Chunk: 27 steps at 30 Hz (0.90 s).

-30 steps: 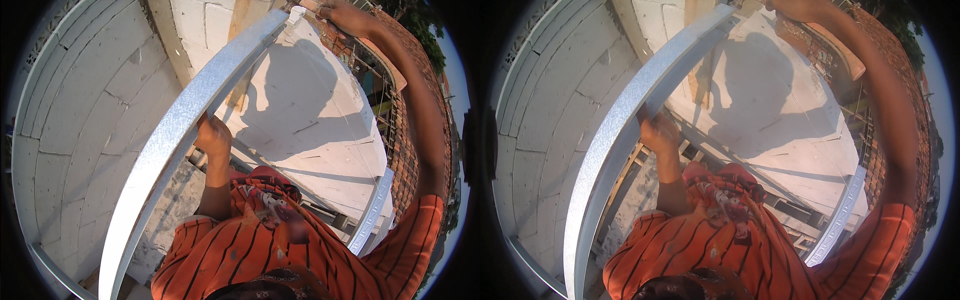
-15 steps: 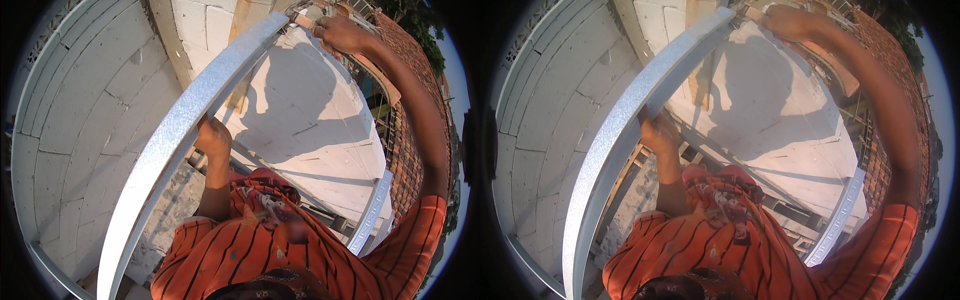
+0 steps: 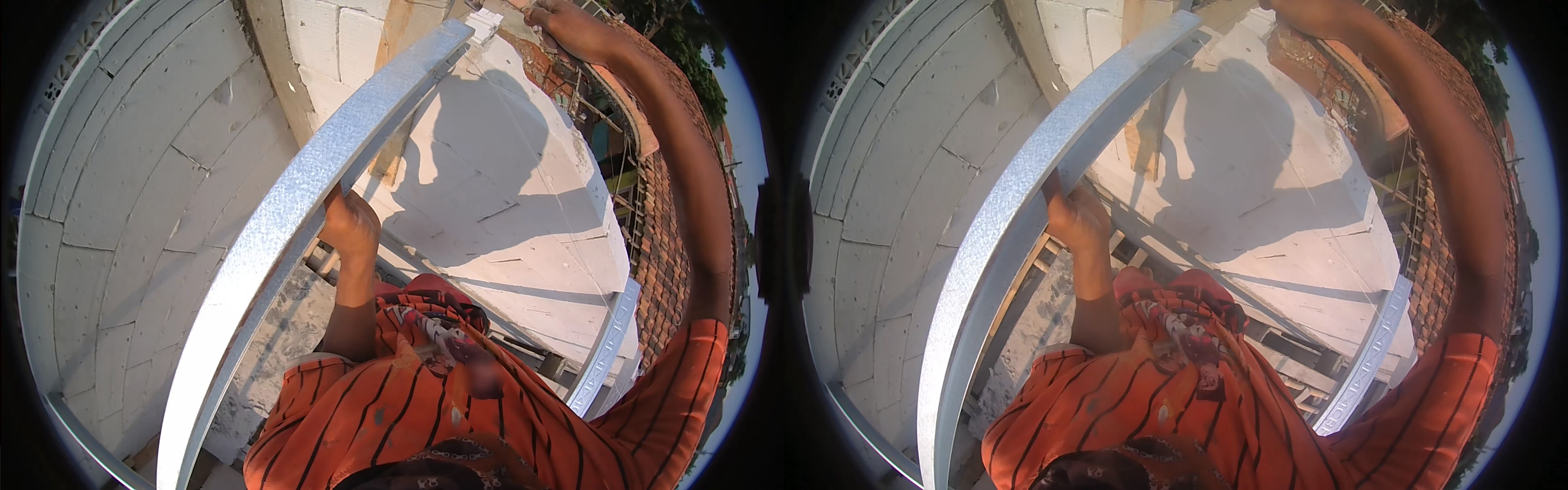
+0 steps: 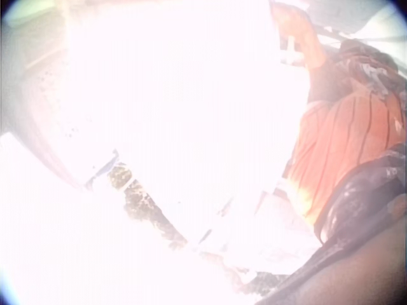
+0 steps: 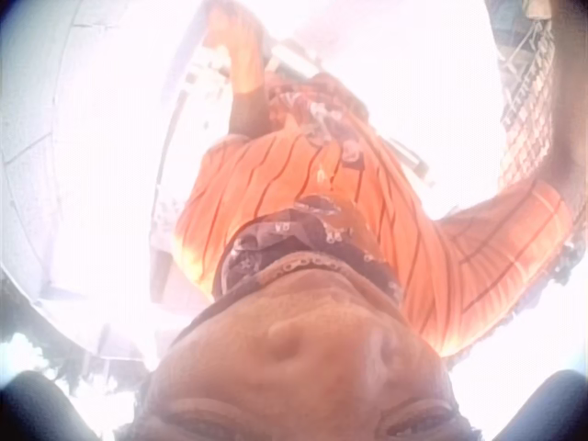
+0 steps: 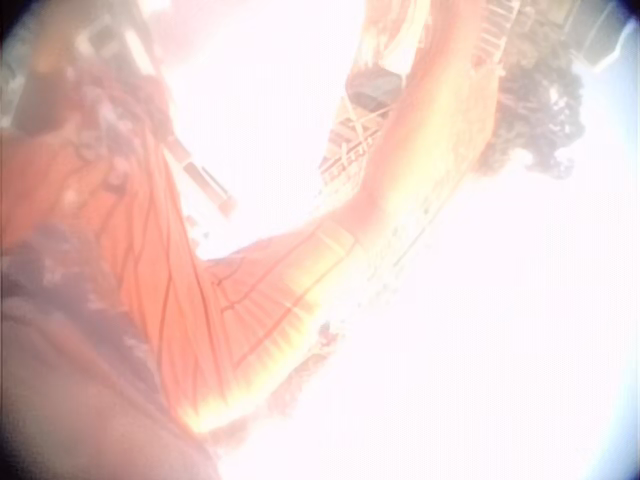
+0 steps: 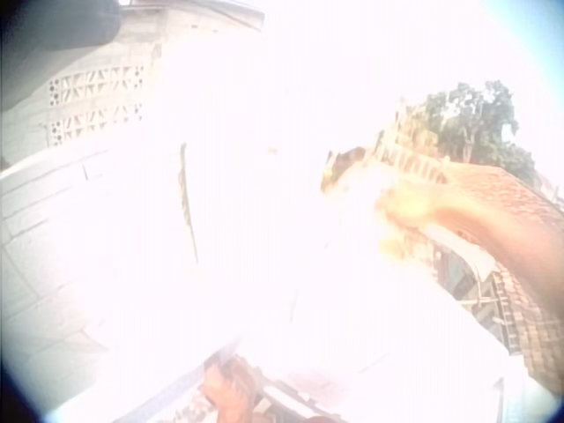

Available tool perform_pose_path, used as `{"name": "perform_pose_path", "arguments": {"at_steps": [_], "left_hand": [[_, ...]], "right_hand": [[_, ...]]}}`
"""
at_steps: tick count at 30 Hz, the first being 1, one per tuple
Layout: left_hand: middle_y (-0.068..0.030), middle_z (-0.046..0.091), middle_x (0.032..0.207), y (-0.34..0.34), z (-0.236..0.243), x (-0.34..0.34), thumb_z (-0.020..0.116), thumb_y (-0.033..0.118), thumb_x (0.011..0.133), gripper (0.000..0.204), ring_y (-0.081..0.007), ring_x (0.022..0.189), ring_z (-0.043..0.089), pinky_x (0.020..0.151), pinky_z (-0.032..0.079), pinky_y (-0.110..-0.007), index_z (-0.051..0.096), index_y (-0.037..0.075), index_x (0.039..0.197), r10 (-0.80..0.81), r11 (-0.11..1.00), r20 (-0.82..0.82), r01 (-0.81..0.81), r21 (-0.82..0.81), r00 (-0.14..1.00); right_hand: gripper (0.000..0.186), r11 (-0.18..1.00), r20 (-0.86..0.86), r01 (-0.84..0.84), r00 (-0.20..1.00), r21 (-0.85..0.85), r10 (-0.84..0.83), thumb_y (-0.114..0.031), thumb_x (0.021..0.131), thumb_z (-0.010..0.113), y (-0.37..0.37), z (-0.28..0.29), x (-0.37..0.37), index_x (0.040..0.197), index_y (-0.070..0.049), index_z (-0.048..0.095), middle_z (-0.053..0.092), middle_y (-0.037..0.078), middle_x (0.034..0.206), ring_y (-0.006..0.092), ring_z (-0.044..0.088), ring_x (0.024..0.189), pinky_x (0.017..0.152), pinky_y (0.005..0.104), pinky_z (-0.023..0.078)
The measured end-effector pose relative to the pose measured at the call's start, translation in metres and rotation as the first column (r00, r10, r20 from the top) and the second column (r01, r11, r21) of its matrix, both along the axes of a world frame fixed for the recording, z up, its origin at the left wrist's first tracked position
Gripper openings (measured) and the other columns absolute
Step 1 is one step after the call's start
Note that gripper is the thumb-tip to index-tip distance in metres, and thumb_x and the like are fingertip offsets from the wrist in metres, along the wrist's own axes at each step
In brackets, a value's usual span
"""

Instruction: The person positions a long metal truss onto a roof frame and secures it using a hammer and nails. They repeatedly adjust the truss alignment and hammer nails into the connection points to fasten the structure.

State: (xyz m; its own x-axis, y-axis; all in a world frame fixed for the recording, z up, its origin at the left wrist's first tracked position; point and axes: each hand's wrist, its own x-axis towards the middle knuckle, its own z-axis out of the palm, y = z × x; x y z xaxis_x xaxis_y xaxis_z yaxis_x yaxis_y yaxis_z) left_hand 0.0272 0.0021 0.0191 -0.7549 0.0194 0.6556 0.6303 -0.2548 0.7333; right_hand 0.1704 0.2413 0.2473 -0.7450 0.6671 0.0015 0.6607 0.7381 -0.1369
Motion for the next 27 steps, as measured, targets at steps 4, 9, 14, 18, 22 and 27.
{"name": "perform_pose_path", "arguments": {"at_steps": [4, 9, 14, 18, 22, 27], "left_hand": [[-0.0129, 0.059, 0.094, -0.002, 0.005, 0.001, 0.050, -0.024, 0.066, 0.040, -0.0237, 0.078, 0.056, 0.072, 0.044, -0.028, 0.061, -0.009, 0.101, -0.167, 0.970, 0.261, 0.110, 0.218, 0.951], [-0.0087, 0.058, 0.096, 0.002, 0.004, 0.004, 0.050, -0.016, 0.078, 0.026, -0.0168, 0.083, 0.055, 0.078, 0.043, -0.026, 0.060, -0.007, 0.101, -0.237, 0.952, 0.255, 0.171, 0.256, 0.938], [-0.0060, 0.057, 0.098, -0.002, 0.020, 0.008, 0.050, -0.007, 0.086, 0.018, -0.0124, 0.087, 0.053, 0.085, 0.040, -0.025, 0.058, -0.003, 0.102, -0.617, 0.693, 0.281, 0.339, 0.636, 0.735], [-0.0073, 0.057, 0.097, 0.001, 0.015, 0.006, 0.050, -0.011, 0.082, 0.025, -0.0151, 0.087, 0.054, 0.084, 0.041, -0.026, 0.058, -0.004, 0.105, -0.629, 0.650, 0.244, 0.328, 0.685, 0.738], [-0.0109, 0.057, 0.098, -0.001, -0.003, 0.002, 0.050, -0.019, 0.075, 0.035, -0.0197, 0.086, 0.055, 0.080, 0.043, -0.028, 0.058, -0.007, 0.107, -0.219, 0.960, 0.220, 0.169, 0.224, 0.951], [-0.0126, 0.056, 0.101, 0.000, -0.002, 0.002, 0.048, -0.020, 0.073, 0.038, -0.0213, 0.088, 0.055, 0.080, 0.043, -0.029, 0.058, -0.008, 0.108, -0.048, 0.998, 0.010, 0.048, -0.028, 0.999]], "right_hand": [[0.038, 0.978, 0.133, 0.156, 0.981, -0.137, -0.138, -0.028, 0.093, 0.038, -0.070, 0.021, -0.032, 0.100, 0.006, 0.055, 0.045, 0.004, 0.054, 0.0108, 0.044, 0.039, 0.047, 0.0299, 0.042], [0.039, 0.995, 0.012, 0.068, 0.998, 0.071, -0.069, -0.026, 0.092, 0.036, 0.007, 0.003, 0.002, 0.096, 0.007, 0.058, 0.047, 0.004, 0.054, 0.0100, 0.048, 0.042, 0.048, 0.0262, 0.043], [0.039, 0.986, 0.165, -0.001, 0.986, -0.168, 0.029, -0.026, 0.093, 0.034, -0.029, 0.003, -0.006, 0.100, 0.005, 0.057, 0.047, 0.004, 0.056, 0.0117, 0.046, 0.041, 0.051, 0.0291, 0.043], [0.037, 0.996, 0.050, 0.091, 0.995, 0.009, -0.091, -0.026, 0.093, 0.035, -0.020, -0.001, -0.015, 0.101, 0.004, 0.055, 0.048, 0.005, 0.060, 0.0122, 0.046, 0.042, 0.053, 0.0300, 0.043], [0.037, 0.999, 0.162, 0.021, 0.987, -0.029, -0.016, -0.025, 0.092, 0.035, -0.054, 0.012, -0.023, 0.092, 0.004, 0.057, 0.047, 0.005, 0.057, 0.0113, 0.048, 0.043, 0.053, 0.0289, 0.043], [0.037, 0.999, 0.065, 0.044, 0.997, -0.013, -0.043, -0.025, 0.092, 0.035, -0.008, 0.008, -0.007, 0.092, 0.004, 0.058, 0.047, 0.005, 0.057, 0.0114, 0.048, 0.043, 0.053, 0.0288, 0.044]]}}
